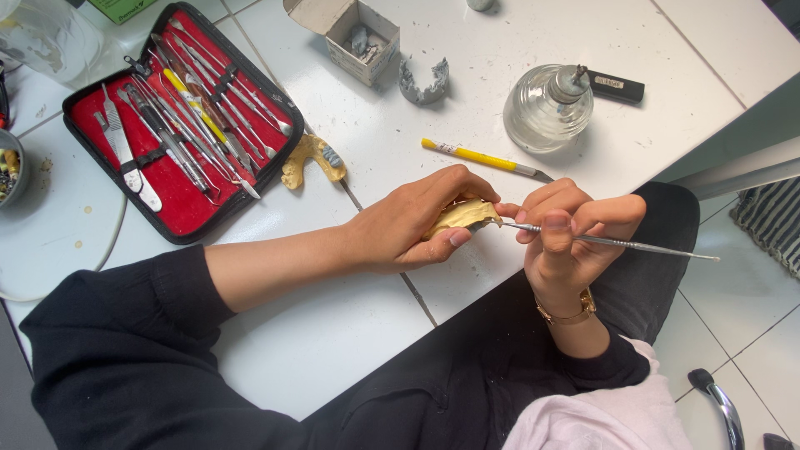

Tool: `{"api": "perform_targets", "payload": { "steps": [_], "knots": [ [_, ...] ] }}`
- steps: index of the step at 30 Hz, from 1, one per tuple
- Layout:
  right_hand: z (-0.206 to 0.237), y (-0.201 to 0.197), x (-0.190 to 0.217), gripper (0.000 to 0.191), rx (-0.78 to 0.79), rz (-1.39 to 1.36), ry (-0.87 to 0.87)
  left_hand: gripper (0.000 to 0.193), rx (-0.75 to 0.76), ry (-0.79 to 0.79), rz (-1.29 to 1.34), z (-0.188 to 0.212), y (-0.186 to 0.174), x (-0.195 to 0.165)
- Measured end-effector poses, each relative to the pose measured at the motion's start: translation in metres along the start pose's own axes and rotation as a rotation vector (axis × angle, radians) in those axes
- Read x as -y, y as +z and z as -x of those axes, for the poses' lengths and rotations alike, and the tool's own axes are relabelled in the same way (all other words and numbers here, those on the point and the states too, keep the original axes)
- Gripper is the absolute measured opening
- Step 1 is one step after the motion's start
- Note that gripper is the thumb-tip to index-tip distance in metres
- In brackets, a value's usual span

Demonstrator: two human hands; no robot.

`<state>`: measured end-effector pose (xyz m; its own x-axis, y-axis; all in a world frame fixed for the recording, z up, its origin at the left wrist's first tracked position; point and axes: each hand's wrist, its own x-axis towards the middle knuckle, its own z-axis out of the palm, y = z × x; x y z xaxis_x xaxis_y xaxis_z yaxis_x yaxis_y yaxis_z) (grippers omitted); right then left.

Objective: The person holds a yellow dental cast with a partial denture framework in one hand and uses a metal wax carving instrument in the other to sculpt and refine wax around the teeth, periodically dipping the instrument tip into a small glass jar on the bench to warm it before continuing to shape the wax pattern.

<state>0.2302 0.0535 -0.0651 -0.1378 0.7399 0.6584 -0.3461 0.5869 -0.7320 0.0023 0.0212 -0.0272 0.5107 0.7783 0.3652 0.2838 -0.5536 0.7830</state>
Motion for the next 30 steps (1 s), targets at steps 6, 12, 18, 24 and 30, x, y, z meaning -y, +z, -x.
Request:
{"api": "perform_targets", "payload": {
  "steps": [6, 12, 18, 24, 30],
  "knots": [
    [-0.0001, 0.0010, 0.0008, 0.028, -0.004, 0.012, 0.005, 0.048, 0.000, -0.015, 0.017, -0.0001, -0.0006, -0.0026],
    [-0.0005, 0.0011, 0.0012, 0.029, -0.004, 0.012, 0.000, 0.048, -0.011, -0.008, 0.013, -0.0002, -0.0006, -0.0027],
    [-0.0004, 0.0018, 0.0018, 0.029, -0.006, 0.005, 0.007, 0.048, -0.018, 0.006, 0.009, 0.0001, -0.0005, -0.0025],
    [-0.0028, 0.0009, 0.0003, 0.027, -0.001, 0.010, 0.000, 0.046, -0.024, 0.022, -0.010, -0.0012, 0.0001, -0.0010],
    [-0.0023, 0.0018, -0.0002, 0.026, -0.013, -0.004, 0.002, 0.045, -0.025, 0.020, -0.014, -0.0009, 0.0005, -0.0007]
  ]
}}
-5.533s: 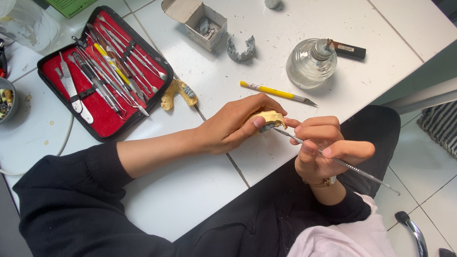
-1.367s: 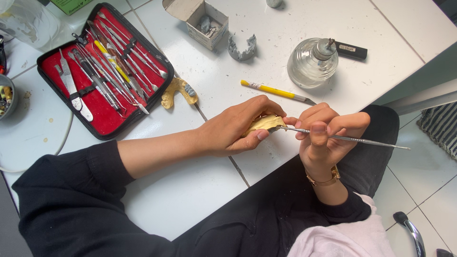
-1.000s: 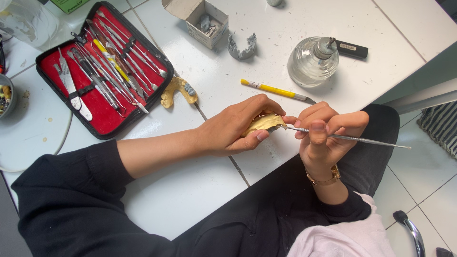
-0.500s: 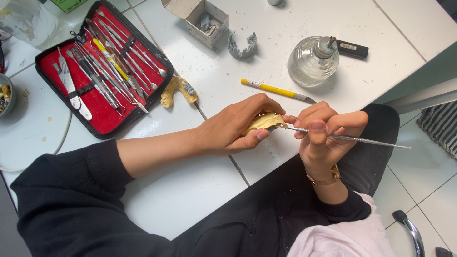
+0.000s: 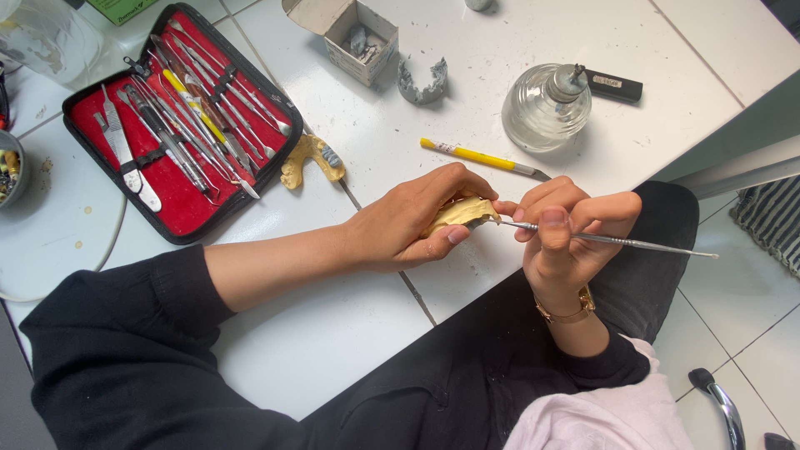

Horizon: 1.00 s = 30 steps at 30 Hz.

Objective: The person holds a yellow dental cast with a partial denture framework in one hand and uses a metal wax carving instrument in the other to sculpt and refine wax around the teeth, periodically dipping the instrument tip into a small glass jar on the bench to warm it before continuing to shape the wax pattern.

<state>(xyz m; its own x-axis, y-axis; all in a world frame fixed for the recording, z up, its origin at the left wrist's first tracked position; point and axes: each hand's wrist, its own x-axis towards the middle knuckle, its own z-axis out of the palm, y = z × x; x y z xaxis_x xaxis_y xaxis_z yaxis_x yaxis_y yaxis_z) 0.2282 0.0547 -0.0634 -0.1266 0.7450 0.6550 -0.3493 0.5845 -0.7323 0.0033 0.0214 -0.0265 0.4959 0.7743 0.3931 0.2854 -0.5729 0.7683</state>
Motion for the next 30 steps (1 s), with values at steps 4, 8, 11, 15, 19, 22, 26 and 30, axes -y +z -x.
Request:
{"api": "perform_targets", "payload": {
  "steps": [4, 8, 11, 15, 19, 22, 26, 30],
  "knots": [
    [0.0007, -0.0005, 0.0011, 0.026, -0.003, -0.011, 0.011, 0.045, 0.002, -0.001, -0.003, -0.0001, 0.0001, 0.0005],
    [0.0011, -0.0005, 0.0012, 0.026, -0.007, 0.000, 0.016, 0.046, 0.000, 0.000, 0.002, 0.0003, 0.0000, 0.0004],
    [0.0018, 0.0000, 0.0012, 0.025, -0.013, 0.003, 0.016, 0.047, 0.001, -0.004, 0.003, -0.0003, 0.0002, 0.0003],
    [0.0019, -0.0002, 0.0011, 0.024, -0.012, 0.010, 0.012, 0.048, 0.003, -0.010, 0.011, -0.0001, -0.0007, -0.0006],
    [0.0013, -0.0004, 0.0003, 0.023, -0.018, 0.011, -0.001, 0.048, 0.004, -0.014, 0.014, 0.0004, -0.0008, -0.0010],
    [0.0015, -0.0004, 0.0005, 0.024, -0.011, 0.027, -0.002, 0.048, 0.003, -0.012, 0.005, 0.0003, -0.0002, -0.0002],
    [0.0020, 0.0006, 0.0009, 0.024, -0.011, 0.036, -0.007, 0.048, 0.001, -0.002, -0.007, -0.0001, 0.0002, 0.0005],
    [0.0015, 0.0010, 0.0015, 0.024, -0.012, 0.032, -0.013, 0.048, 0.000, -0.009, 0.005, 0.0009, -0.0006, -0.0004]
  ]
}}
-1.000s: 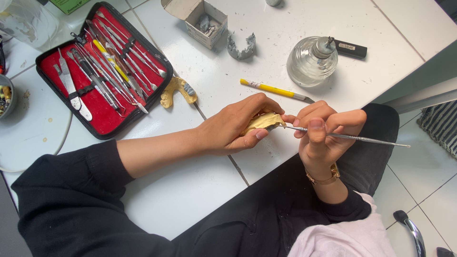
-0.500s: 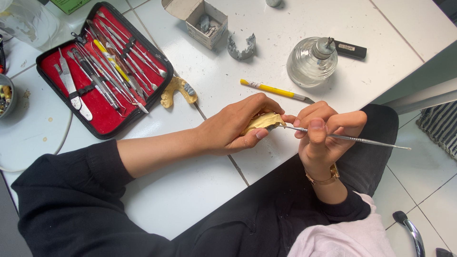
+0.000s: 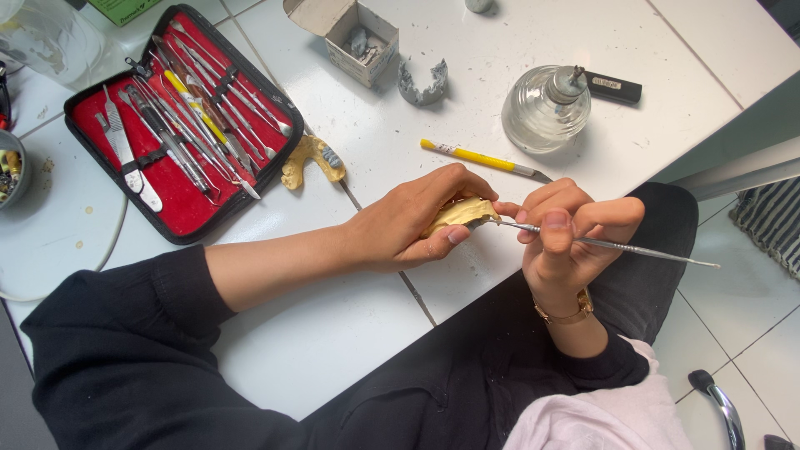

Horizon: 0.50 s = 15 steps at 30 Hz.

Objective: The person holds a yellow dental cast with a partial denture framework in one hand and uses a metal wax carving instrument in the other to sculpt and refine wax around the teeth, periodically dipping the instrument tip into a small glass jar on the bench to warm it before continuing to shape the wax pattern.

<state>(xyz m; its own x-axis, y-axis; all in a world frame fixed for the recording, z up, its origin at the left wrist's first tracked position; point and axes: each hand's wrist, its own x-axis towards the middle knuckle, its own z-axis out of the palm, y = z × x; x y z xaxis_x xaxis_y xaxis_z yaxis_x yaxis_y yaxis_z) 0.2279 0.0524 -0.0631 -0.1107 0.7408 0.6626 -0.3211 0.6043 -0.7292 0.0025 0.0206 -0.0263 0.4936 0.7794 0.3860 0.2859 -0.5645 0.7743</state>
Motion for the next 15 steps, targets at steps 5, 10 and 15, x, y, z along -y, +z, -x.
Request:
{"api": "perform_targets", "payload": {
  "steps": [5, 10, 15],
  "knots": [
    [0.0005, 0.0000, 0.0009, 0.024, -0.001, -0.003, 0.005, 0.048, 0.003, -0.004, 0.011, 0.0001, -0.0007, -0.0017],
    [0.0013, 0.0000, 0.0005, 0.024, -0.003, 0.008, -0.004, 0.048, -0.001, 0.002, 0.007, -0.0010, -0.0006, -0.0018],
    [-0.0002, 0.0004, 0.0015, 0.023, -0.013, -0.015, 0.012, 0.048, 0.003, 0.001, 0.018, -0.0009, -0.0005, -0.0013]
  ]
}}
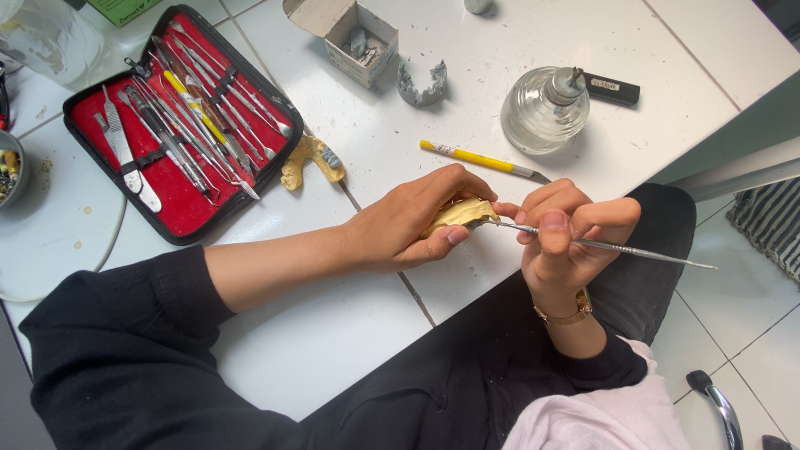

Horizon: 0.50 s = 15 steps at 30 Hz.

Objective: The person holds a yellow dental cast with a partial denture framework in one hand and uses a metal wax carving instrument in the other to sculpt and refine wax around the teeth, periodically dipping the instrument tip into a small glass jar on the bench to warm it before continuing to shape the wax pattern.

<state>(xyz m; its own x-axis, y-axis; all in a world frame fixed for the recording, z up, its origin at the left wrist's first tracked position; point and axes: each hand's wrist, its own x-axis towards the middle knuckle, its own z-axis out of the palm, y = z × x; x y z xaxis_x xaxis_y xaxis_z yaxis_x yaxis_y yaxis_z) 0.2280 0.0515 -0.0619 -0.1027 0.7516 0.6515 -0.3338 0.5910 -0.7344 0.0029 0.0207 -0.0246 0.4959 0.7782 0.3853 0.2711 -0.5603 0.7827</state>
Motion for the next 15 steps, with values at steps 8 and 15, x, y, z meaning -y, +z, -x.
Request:
{"api": "perform_targets", "payload": {
  "steps": [8, 15],
  "knots": [
    [-0.011, -0.043, -0.004, 0.032, -0.115, -0.185, 0.039, 0.049, 0.000, -0.044, 0.040, -0.003, -0.006, -0.007],
    [-0.069, -0.166, -0.024, 0.023, -0.418, 0.055, -0.035, 0.049, 0.001, -0.071, 0.039, 0.000, -0.004, -0.008]
  ]
}}
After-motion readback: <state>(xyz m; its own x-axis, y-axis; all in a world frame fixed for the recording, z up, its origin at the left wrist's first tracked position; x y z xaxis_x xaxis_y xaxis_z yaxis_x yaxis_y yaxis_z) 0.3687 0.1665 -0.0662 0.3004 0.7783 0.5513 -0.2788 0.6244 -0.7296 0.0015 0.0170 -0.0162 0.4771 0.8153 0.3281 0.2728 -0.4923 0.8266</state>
